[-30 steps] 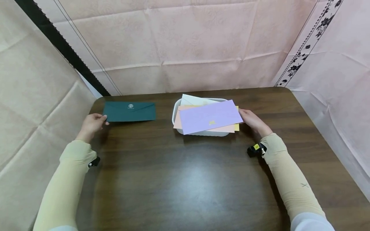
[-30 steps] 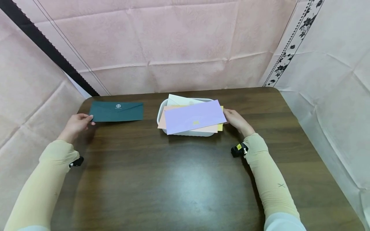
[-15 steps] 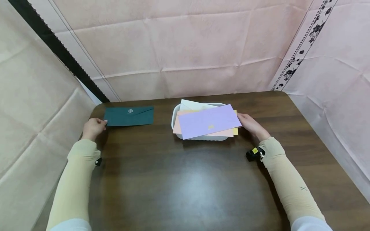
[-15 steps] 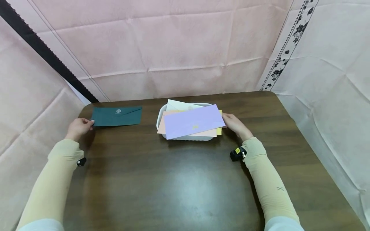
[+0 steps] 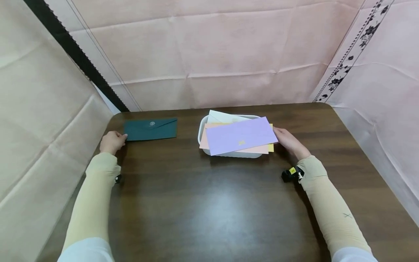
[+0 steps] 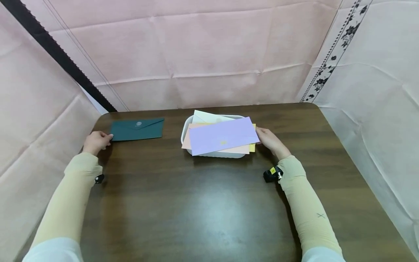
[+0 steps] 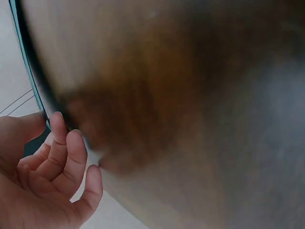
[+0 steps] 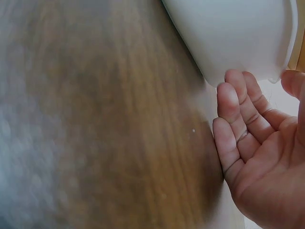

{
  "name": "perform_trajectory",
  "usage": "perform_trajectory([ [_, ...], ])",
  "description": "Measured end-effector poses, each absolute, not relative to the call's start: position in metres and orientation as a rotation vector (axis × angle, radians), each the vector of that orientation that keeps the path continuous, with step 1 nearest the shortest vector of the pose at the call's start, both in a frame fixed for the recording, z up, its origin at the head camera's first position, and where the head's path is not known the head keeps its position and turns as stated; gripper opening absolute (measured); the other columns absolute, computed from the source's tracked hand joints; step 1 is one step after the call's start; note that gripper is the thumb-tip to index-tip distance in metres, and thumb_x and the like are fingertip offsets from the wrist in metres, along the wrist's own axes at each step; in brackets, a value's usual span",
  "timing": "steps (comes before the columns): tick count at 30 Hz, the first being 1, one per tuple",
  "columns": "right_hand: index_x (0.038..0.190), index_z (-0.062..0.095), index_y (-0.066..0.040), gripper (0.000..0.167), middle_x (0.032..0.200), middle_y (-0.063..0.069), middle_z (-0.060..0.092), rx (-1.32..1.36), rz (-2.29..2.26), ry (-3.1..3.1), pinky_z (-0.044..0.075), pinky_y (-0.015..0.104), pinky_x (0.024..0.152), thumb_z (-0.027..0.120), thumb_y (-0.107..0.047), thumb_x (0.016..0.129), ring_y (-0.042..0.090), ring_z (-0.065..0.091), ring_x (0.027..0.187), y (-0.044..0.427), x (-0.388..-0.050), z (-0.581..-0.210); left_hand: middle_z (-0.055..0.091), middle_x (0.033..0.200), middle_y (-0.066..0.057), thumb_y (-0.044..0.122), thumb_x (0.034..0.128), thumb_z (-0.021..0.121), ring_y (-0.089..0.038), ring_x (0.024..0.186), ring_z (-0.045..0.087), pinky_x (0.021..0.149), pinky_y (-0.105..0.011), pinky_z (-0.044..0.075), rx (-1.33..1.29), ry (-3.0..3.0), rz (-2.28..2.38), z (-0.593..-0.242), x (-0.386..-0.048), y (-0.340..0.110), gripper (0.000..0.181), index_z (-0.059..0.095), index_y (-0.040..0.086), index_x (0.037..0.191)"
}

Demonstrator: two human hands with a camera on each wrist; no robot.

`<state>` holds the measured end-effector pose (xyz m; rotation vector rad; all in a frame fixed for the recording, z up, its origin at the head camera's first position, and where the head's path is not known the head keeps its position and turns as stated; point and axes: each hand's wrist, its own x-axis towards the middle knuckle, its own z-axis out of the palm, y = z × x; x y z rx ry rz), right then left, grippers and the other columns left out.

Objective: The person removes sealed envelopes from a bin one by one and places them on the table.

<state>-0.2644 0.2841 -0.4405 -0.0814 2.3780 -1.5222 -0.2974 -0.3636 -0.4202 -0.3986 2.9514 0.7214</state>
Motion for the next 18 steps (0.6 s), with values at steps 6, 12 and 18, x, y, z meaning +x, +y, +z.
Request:
perform_trajectory([
  [6, 0.155, 0.027, 0.004, 0.069, 0.157, 0.028, 0.030, -0.111, -1.538, 2.355, 0.012, 0.058, 0.119, 0.026, -0.048, 0.109, 0.040, 0.015, 0.150, 0.287, -0.268, -0.444, 0.070, 0.085, -0.015, 0.037, 0.1056, 0.047, -0.027, 0.074, 0.058, 0.065, -0.041, 0.043, -0.421, 2.965, 0.752, -0.422, -0.295, -0.359, 0.044, 0.063, -0.003, 0.103],
  [12, 0.154, 0.030, 0.005, 0.070, 0.153, 0.029, 0.036, -0.124, -1.558, 2.356, 0.014, 0.057, 0.119, 0.027, -0.049, 0.109, 0.040, 0.022, 0.148, 0.287, -0.266, -0.443, 0.064, 0.099, -0.022, 0.041, 0.1051, 0.044, -0.036, 0.086, 0.056, 0.069, -0.046, 0.044, -0.393, 2.984, 0.743, -0.431, -0.297, -0.364, 0.047, 0.059, -0.003, 0.106],
  [18, 0.153, 0.032, 0.006, 0.074, 0.153, 0.029, 0.036, -0.113, -1.555, 2.361, 0.014, 0.057, 0.119, 0.027, -0.053, 0.108, 0.040, 0.021, 0.148, 0.285, -0.262, -0.442, 0.058, 0.099, -0.024, 0.040, 0.1048, 0.046, -0.038, 0.086, 0.053, 0.067, -0.045, 0.043, -0.344, 3.022, 0.733, -0.432, -0.294, -0.365, 0.044, 0.055, -0.003, 0.106],
])
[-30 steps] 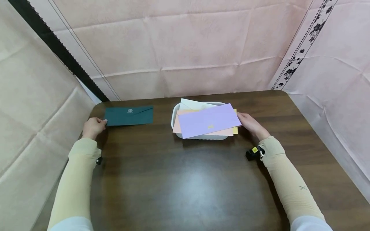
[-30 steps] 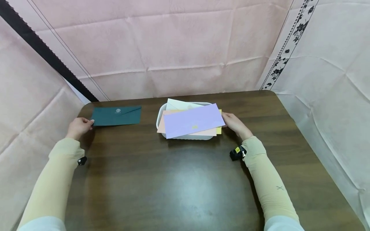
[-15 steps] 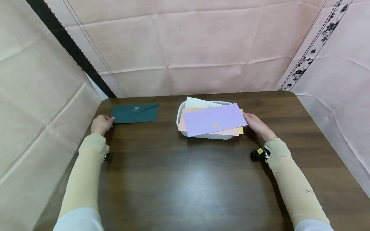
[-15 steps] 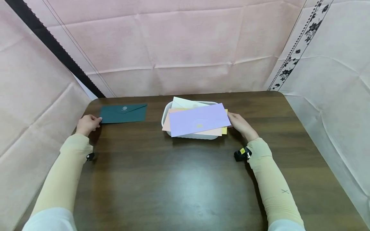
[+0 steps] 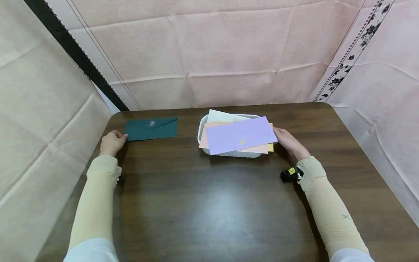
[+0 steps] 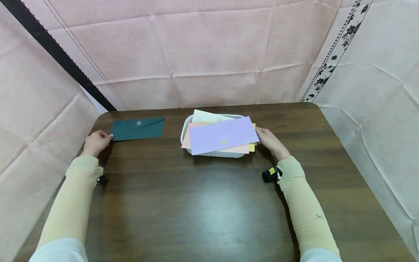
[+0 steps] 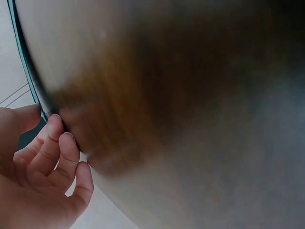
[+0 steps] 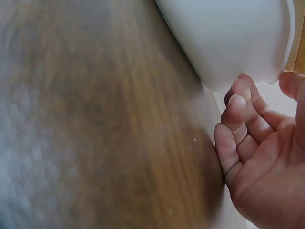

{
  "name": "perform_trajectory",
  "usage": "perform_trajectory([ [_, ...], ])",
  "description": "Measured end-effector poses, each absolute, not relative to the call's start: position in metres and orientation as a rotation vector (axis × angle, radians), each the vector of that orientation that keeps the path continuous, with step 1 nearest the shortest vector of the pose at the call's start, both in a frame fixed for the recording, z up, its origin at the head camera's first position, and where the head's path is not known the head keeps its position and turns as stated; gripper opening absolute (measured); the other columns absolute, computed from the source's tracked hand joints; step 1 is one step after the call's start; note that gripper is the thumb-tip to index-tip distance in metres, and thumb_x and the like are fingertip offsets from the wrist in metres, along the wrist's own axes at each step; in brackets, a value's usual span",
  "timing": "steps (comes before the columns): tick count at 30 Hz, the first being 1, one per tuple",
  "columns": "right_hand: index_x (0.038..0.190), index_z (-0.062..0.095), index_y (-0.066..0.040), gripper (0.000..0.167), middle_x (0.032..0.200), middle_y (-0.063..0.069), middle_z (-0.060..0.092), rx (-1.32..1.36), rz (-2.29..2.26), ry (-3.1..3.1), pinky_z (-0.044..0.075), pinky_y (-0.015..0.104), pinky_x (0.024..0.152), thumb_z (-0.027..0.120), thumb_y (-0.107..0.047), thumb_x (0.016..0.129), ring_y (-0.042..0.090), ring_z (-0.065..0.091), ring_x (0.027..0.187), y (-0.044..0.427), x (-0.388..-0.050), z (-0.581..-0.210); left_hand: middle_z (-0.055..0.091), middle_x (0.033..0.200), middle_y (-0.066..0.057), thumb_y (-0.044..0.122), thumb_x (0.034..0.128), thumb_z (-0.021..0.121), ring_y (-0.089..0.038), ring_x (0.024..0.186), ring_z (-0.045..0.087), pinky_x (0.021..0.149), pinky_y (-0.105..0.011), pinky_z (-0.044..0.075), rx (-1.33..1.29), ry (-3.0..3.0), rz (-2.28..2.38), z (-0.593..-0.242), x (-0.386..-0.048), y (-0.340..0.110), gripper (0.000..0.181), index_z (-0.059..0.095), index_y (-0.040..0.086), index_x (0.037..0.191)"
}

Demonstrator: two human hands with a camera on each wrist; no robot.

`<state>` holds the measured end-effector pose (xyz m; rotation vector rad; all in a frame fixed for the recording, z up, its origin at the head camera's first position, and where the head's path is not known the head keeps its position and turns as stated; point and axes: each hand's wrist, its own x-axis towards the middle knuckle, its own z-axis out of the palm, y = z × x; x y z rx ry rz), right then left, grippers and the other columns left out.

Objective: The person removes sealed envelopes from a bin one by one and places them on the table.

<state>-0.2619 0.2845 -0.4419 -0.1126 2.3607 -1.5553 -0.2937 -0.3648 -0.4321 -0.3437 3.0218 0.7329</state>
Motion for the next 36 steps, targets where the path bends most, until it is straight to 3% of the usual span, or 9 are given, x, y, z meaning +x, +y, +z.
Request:
perform_trajectory([
  [9, 0.154, 0.031, 0.005, 0.073, 0.155, 0.027, 0.034, -0.114, -1.574, 2.358, 0.013, 0.056, 0.119, 0.028, -0.052, 0.108, 0.038, 0.018, 0.150, 0.285, -0.262, -0.440, 0.059, 0.095, -0.024, 0.034, 0.1044, 0.050, -0.038, 0.085, 0.052, 0.069, -0.044, 0.042, -0.273, 3.048, 0.709, -0.426, -0.294, -0.365, 0.040, 0.057, -0.006, 0.101],
  [19, 0.154, 0.030, 0.005, 0.074, 0.154, 0.028, 0.036, -0.098, -1.579, 2.362, 0.014, 0.056, 0.119, 0.028, -0.052, 0.108, 0.039, 0.022, 0.148, 0.286, -0.262, -0.440, 0.059, 0.079, -0.016, 0.032, 0.1045, 0.050, -0.036, 0.080, 0.052, 0.067, -0.042, 0.042, -0.236, 3.004, 0.701, -0.417, -0.298, -0.363, 0.039, 0.057, -0.004, 0.093],
  [25, 0.154, 0.032, 0.005, 0.073, 0.153, 0.028, 0.037, -0.099, -1.587, 2.360, 0.015, 0.055, 0.119, 0.029, -0.052, 0.108, 0.038, 0.023, 0.148, 0.284, -0.263, -0.443, 0.061, 0.103, -0.030, 0.032, 0.1046, 0.046, -0.046, 0.096, 0.057, 0.081, -0.054, 0.048, -0.204, 2.931, 0.604, -0.413, -0.296, -0.362, 0.045, 0.059, -0.011, 0.105],
  [31, 0.154, 0.030, 0.006, 0.070, 0.155, 0.029, 0.034, -0.094, -1.596, 2.346, 0.014, 0.055, 0.119, 0.027, -0.048, 0.109, 0.039, 0.020, 0.149, 0.282, -0.263, -0.444, 0.061, 0.093, -0.028, 0.038, 0.1043, 0.046, -0.042, 0.089, 0.060, 0.081, -0.055, 0.048, -0.129, 2.801, 0.516, -0.399, -0.296, -0.353, 0.053, 0.057, -0.014, 0.102],
  [36, 0.153, 0.031, 0.007, 0.072, 0.154, 0.029, 0.035, -0.104, -1.612, 2.348, 0.015, 0.055, 0.119, 0.028, -0.049, 0.109, 0.040, 0.022, 0.148, 0.284, -0.263, -0.446, 0.047, 0.121, -0.044, 0.036, 0.1048, 0.043, -0.056, 0.110, 0.050, 0.092, -0.064, 0.044, -0.091, 2.838, 0.470, -0.386, -0.303, -0.331, 0.065, 0.043, -0.025, 0.126],
])
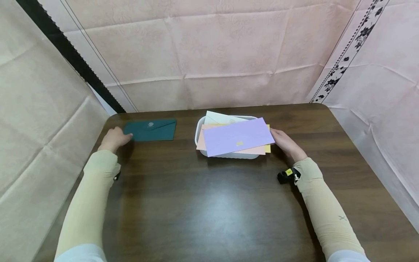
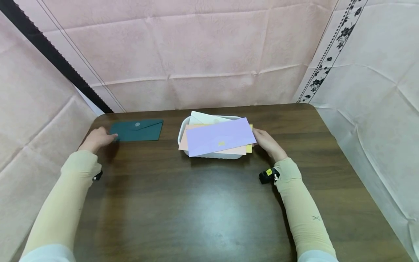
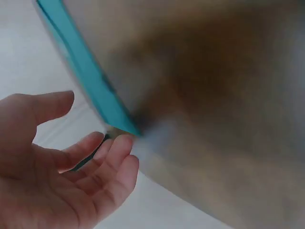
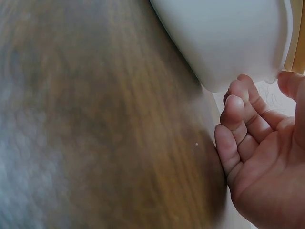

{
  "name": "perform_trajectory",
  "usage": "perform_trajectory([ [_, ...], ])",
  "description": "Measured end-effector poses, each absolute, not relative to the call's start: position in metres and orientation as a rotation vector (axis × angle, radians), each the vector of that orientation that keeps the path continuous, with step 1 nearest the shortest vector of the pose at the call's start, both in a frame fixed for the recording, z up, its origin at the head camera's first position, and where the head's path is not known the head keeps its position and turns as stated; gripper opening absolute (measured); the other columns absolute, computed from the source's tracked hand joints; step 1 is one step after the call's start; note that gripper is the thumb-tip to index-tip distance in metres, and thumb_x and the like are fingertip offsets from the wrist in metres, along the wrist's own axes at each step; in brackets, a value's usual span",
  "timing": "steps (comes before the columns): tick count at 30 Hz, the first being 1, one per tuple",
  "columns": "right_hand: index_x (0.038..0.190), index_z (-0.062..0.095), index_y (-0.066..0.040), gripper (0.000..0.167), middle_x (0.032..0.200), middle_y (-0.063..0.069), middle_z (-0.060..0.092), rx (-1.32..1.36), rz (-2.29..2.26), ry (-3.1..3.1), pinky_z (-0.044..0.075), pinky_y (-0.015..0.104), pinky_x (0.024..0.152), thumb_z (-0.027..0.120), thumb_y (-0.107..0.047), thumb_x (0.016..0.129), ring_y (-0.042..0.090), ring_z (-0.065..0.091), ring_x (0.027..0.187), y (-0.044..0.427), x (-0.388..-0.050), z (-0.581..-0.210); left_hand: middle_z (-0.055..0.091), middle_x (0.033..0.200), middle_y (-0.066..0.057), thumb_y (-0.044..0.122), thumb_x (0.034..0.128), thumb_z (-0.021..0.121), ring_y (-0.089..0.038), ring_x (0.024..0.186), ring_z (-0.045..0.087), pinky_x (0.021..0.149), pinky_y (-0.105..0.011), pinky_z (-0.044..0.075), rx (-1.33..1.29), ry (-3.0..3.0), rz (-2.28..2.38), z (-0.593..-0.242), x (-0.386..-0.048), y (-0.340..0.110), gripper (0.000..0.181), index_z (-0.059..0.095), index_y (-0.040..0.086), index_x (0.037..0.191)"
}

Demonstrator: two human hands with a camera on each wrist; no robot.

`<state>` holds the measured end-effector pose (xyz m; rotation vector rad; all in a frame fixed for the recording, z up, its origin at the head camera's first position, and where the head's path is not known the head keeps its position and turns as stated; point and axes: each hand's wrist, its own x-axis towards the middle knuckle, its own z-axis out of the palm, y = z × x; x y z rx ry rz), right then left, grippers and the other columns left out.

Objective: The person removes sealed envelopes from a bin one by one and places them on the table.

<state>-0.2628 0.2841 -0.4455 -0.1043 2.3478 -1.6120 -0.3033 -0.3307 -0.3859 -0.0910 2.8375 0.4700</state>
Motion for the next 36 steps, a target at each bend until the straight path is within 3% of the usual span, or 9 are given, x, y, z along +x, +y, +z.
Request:
perform_trajectory([
  [2, 0.153, 0.030, 0.008, 0.075, 0.153, 0.030, 0.036, -0.128, -1.615, 2.356, 0.016, 0.056, 0.118, 0.028, -0.052, 0.108, 0.040, 0.023, 0.147, 0.285, -0.263, -0.446, 0.043, 0.128, -0.046, 0.034, 0.1051, 0.044, -0.059, 0.116, 0.048, 0.094, -0.066, 0.043, -0.065, 2.878, 0.469, -0.381, -0.310, -0.319, 0.066, 0.039, -0.026, 0.132],
  [6, 0.152, 0.032, 0.008, 0.080, 0.151, 0.030, 0.039, -0.153, -1.621, 2.381, 0.020, 0.056, 0.117, 0.030, -0.057, 0.106, 0.040, 0.028, 0.145, 0.286, -0.262, -0.447, 0.051, 0.129, -0.040, 0.034, 0.1047, 0.046, -0.053, 0.115, 0.052, 0.095, -0.062, 0.044, 0.038, 2.918, 0.511, -0.370, -0.324, -0.286, 0.059, 0.048, -0.020, 0.130],
  [13, 0.153, 0.031, 0.007, 0.074, 0.149, 0.029, 0.040, -0.138, -1.616, 2.359, 0.018, 0.056, 0.118, 0.028, -0.052, 0.108, 0.039, 0.031, 0.142, 0.284, -0.262, -0.449, 0.054, 0.134, -0.031, 0.032, 0.1050, 0.051, -0.046, 0.121, 0.052, 0.100, -0.057, 0.042, 0.199, 2.902, 0.680, -0.361, -0.332, -0.214, 0.050, 0.050, -0.010, 0.133],
  [20, 0.152, 0.033, 0.006, 0.073, 0.146, 0.030, 0.043, -0.082, -1.614, 2.342, 0.018, 0.054, 0.119, 0.027, -0.051, 0.108, 0.037, 0.033, 0.140, 0.283, -0.260, -0.446, 0.062, 0.118, -0.022, 0.032, 0.1012, 0.059, -0.035, 0.109, 0.058, 0.096, -0.049, 0.046, 0.423, 2.905, 0.801, -0.353, -0.331, -0.142, 0.042, 0.058, -0.004, 0.123],
  [25, 0.151, 0.036, 0.007, 0.074, 0.143, 0.029, 0.046, -0.096, -1.613, 2.354, 0.021, 0.052, 0.118, 0.027, -0.053, 0.108, 0.035, 0.038, 0.135, 0.283, -0.262, -0.447, 0.064, 0.112, -0.016, 0.036, 0.0991, 0.063, -0.029, 0.102, 0.059, 0.090, -0.043, 0.049, 0.566, 2.824, 0.823, -0.350, -0.323, -0.104, 0.044, 0.059, -0.001, 0.123],
  [32, 0.153, 0.032, 0.007, 0.070, 0.151, 0.029, 0.038, -0.138, -1.614, 2.333, 0.016, 0.053, 0.119, 0.028, -0.048, 0.109, 0.037, 0.028, 0.144, 0.284, -0.264, -0.446, 0.063, 0.111, -0.011, 0.042, 0.0942, 0.069, -0.025, 0.102, 0.058, 0.091, -0.038, 0.047, 0.661, 2.749, 0.707, -0.353, -0.312, -0.072, 0.052, 0.059, 0.001, 0.124],
  [36, 0.152, 0.033, 0.008, 0.068, 0.147, 0.029, 0.041, -0.164, -1.615, 2.334, 0.020, 0.050, 0.118, 0.027, -0.045, 0.110, 0.034, 0.035, 0.138, 0.284, -0.264, -0.444, 0.064, 0.106, -0.009, 0.041, 0.0903, 0.074, -0.023, 0.098, 0.058, 0.090, -0.036, 0.047, 0.729, 2.726, 0.675, -0.353, -0.306, -0.061, 0.052, 0.060, 0.001, 0.121],
])
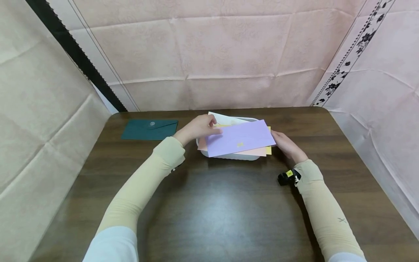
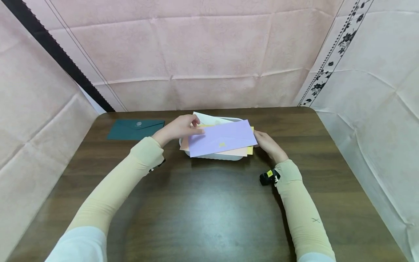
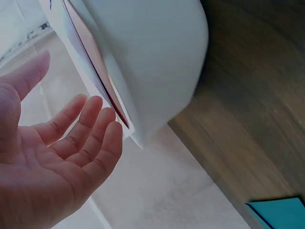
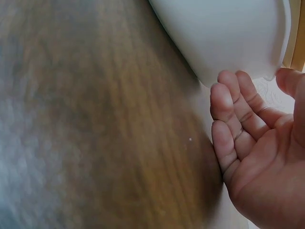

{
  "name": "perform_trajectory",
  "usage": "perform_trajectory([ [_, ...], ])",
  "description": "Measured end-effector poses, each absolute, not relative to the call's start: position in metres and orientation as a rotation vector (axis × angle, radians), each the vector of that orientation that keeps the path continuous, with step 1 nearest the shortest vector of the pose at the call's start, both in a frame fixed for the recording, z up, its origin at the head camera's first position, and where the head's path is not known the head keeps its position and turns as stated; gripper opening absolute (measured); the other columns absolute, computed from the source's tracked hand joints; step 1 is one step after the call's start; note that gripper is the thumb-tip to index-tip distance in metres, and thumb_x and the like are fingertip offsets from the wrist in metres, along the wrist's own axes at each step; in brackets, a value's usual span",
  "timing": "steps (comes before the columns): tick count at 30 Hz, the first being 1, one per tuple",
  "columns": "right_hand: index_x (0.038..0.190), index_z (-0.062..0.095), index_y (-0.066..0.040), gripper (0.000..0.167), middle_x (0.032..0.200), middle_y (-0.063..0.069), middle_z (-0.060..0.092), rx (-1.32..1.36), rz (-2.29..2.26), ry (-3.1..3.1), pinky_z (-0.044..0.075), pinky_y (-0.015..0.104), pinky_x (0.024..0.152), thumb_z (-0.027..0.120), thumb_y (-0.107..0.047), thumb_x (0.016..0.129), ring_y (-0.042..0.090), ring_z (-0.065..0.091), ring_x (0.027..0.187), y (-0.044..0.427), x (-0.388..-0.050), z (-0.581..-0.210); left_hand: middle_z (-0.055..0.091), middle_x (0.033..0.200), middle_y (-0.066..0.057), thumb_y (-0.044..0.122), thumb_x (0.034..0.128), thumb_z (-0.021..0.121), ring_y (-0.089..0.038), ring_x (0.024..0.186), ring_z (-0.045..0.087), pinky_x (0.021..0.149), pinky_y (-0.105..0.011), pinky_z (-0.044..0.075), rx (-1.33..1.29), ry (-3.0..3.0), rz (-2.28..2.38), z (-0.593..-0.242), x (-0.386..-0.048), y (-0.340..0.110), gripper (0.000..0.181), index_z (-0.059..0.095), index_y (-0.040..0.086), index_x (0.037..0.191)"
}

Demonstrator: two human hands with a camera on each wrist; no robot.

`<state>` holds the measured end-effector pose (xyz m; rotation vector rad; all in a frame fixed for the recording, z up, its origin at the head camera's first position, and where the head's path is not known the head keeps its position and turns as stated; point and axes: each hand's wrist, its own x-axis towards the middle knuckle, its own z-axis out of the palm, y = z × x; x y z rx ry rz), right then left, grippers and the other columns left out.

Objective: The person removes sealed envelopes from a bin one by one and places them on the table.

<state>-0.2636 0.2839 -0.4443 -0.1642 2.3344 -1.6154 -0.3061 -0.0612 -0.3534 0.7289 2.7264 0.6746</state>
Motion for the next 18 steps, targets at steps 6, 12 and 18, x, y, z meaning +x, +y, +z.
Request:
perform_trajectory([
  [6, 0.150, 0.039, 0.005, 0.066, 0.133, 0.019, 0.053, -0.189, -1.584, 2.373, 0.041, 0.032, 0.100, 0.030, -0.047, 0.109, 0.014, 0.052, 0.111, 0.284, -0.262, -0.443, 0.062, 0.104, -0.009, 0.045, 0.0845, 0.080, -0.023, 0.097, 0.056, 0.090, -0.035, 0.046, 0.775, 2.693, 0.616, -0.358, -0.303, -0.053, 0.062, 0.058, 0.001, 0.122],
  [12, 0.147, 0.044, 0.005, 0.065, 0.118, 0.007, 0.059, -0.201, -1.584, 2.388, 0.043, 0.026, 0.088, 0.032, -0.047, 0.109, 0.012, 0.054, 0.099, 0.285, -0.261, -0.445, 0.060, 0.104, -0.009, 0.047, 0.0830, 0.080, -0.022, 0.099, 0.053, 0.091, -0.033, 0.045, 0.814, 2.684, 0.535, -0.364, -0.304, -0.049, 0.065, 0.057, 0.001, 0.123],
  [18, 0.152, 0.037, 0.004, 0.069, 0.139, 0.023, 0.050, -0.174, -1.587, 2.375, 0.035, 0.040, 0.105, 0.030, -0.050, 0.108, 0.024, 0.047, 0.120, 0.285, -0.261, -0.447, 0.060, 0.102, -0.009, 0.047, 0.0828, 0.080, -0.023, 0.099, 0.051, 0.089, -0.033, 0.043, 0.843, 2.699, 0.484, -0.364, -0.302, -0.046, 0.061, 0.060, 0.002, 0.118],
])
